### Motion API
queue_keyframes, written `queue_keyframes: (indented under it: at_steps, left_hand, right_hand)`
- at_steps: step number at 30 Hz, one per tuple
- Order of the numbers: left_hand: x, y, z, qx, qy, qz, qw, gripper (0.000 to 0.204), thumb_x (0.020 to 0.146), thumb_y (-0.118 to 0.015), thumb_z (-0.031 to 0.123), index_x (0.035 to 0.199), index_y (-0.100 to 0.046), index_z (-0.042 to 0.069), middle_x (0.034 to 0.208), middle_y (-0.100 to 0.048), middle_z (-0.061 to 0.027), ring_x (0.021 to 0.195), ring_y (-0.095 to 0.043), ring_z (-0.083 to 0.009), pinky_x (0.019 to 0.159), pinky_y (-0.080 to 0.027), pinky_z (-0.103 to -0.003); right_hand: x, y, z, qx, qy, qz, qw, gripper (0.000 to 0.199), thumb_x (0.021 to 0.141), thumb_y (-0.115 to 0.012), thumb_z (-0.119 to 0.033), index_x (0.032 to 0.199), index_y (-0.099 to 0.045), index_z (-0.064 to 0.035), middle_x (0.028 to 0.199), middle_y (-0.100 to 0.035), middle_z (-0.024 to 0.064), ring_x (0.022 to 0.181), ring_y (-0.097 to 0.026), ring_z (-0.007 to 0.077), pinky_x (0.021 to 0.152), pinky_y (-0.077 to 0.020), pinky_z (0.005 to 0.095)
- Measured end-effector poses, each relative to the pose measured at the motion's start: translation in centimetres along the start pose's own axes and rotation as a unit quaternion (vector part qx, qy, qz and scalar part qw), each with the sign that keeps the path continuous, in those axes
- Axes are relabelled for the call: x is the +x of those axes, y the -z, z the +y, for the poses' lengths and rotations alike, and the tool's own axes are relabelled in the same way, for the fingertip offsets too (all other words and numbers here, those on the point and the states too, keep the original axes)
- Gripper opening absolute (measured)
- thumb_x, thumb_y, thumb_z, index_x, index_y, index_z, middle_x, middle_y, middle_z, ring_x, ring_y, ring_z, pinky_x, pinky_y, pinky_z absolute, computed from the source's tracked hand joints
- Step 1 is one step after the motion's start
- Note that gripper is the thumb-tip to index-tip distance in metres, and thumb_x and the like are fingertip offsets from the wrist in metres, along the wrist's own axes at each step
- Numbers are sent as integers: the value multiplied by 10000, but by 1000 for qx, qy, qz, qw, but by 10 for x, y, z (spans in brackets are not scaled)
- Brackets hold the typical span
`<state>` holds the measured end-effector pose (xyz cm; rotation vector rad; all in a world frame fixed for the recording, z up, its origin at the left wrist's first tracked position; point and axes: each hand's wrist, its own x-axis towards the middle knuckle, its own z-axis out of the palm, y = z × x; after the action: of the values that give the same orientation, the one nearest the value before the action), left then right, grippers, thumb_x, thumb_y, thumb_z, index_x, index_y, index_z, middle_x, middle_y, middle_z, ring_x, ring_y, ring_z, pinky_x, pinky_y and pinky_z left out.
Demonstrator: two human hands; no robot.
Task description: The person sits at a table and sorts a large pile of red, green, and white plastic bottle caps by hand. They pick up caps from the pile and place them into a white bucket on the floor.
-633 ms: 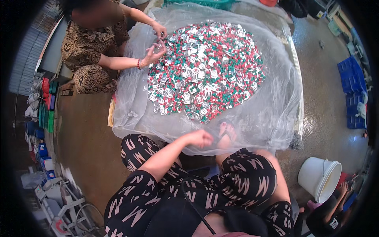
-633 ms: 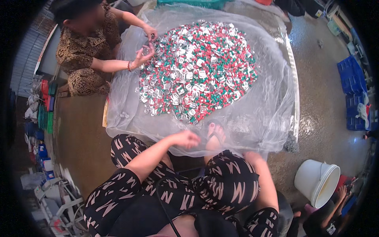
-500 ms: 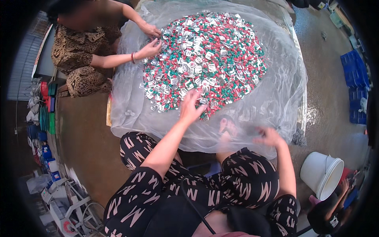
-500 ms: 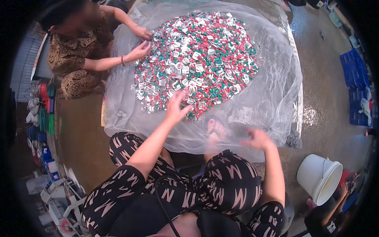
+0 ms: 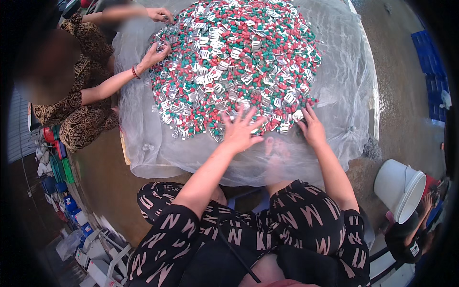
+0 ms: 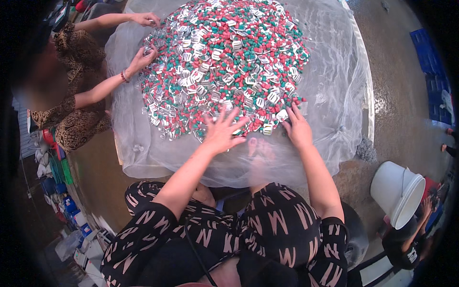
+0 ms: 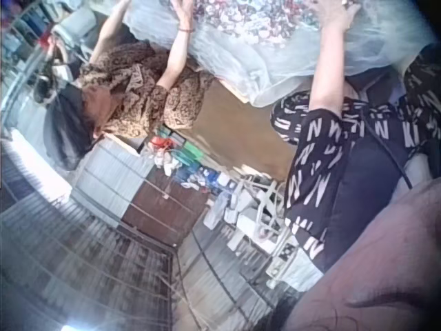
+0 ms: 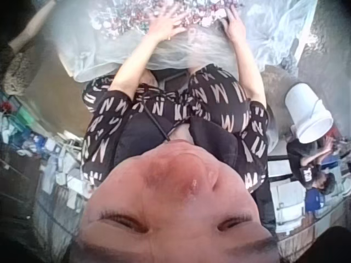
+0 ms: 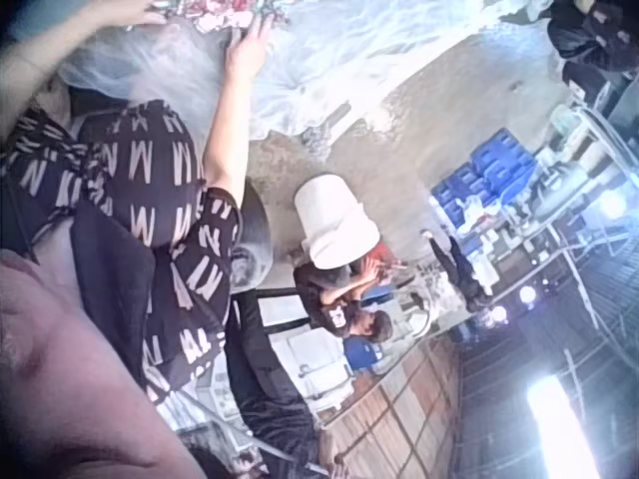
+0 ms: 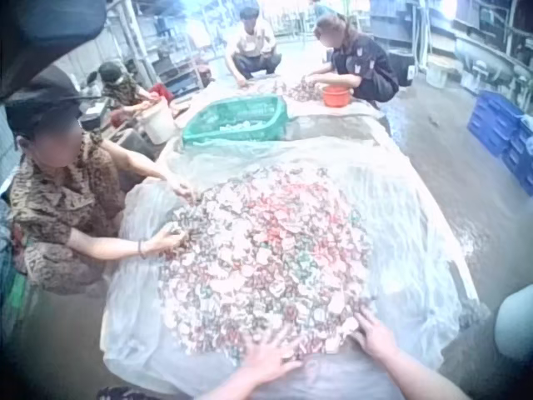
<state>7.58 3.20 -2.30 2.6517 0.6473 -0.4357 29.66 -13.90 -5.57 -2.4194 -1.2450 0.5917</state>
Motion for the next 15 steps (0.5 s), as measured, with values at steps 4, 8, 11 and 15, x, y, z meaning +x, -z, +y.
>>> queue_keyframes:
  at_steps: [4,8,11,15]
  left_hand:
    - [-24,36,-34,-17,99,-12,995,619,765,-673,407,1335,-441,346,1409,-396,-62,1259,-413,-347,964,-202,-723]
    - [19,36,-39,-118,87,135,980,409,779,-680,259,1171,-583,197,1119,-557,-111,939,-583,-313,849,-409,-524]
    - [66,10,-11,-146,55,245,957,237,777,-681,217,979,-629,104,944,-571,-126,848,-585,-320,741,-451,-428]
    - [81,-3,8,-214,63,265,938,210,726,-700,132,795,-526,39,824,-542,-126,809,-579,-289,701,-468,-385]
  right_hand:
    - [-11,-10,23,5,2,113,994,234,767,-650,-85,997,-634,-47,1270,-511,116,1012,-586,318,822,-501,388]
    - [-5,7,5,18,-41,174,984,155,738,-677,-99,871,-632,-33,1030,-576,110,926,-576,306,774,-482,393]
    - [17,25,-27,-34,-11,182,983,198,708,-715,-170,728,-581,-27,849,-538,106,857,-537,289,739,-448,379]
    - [35,22,-33,115,-11,214,970,265,721,-667,-102,581,-454,-28,767,-518,76,747,-552,247,660,-458,345]
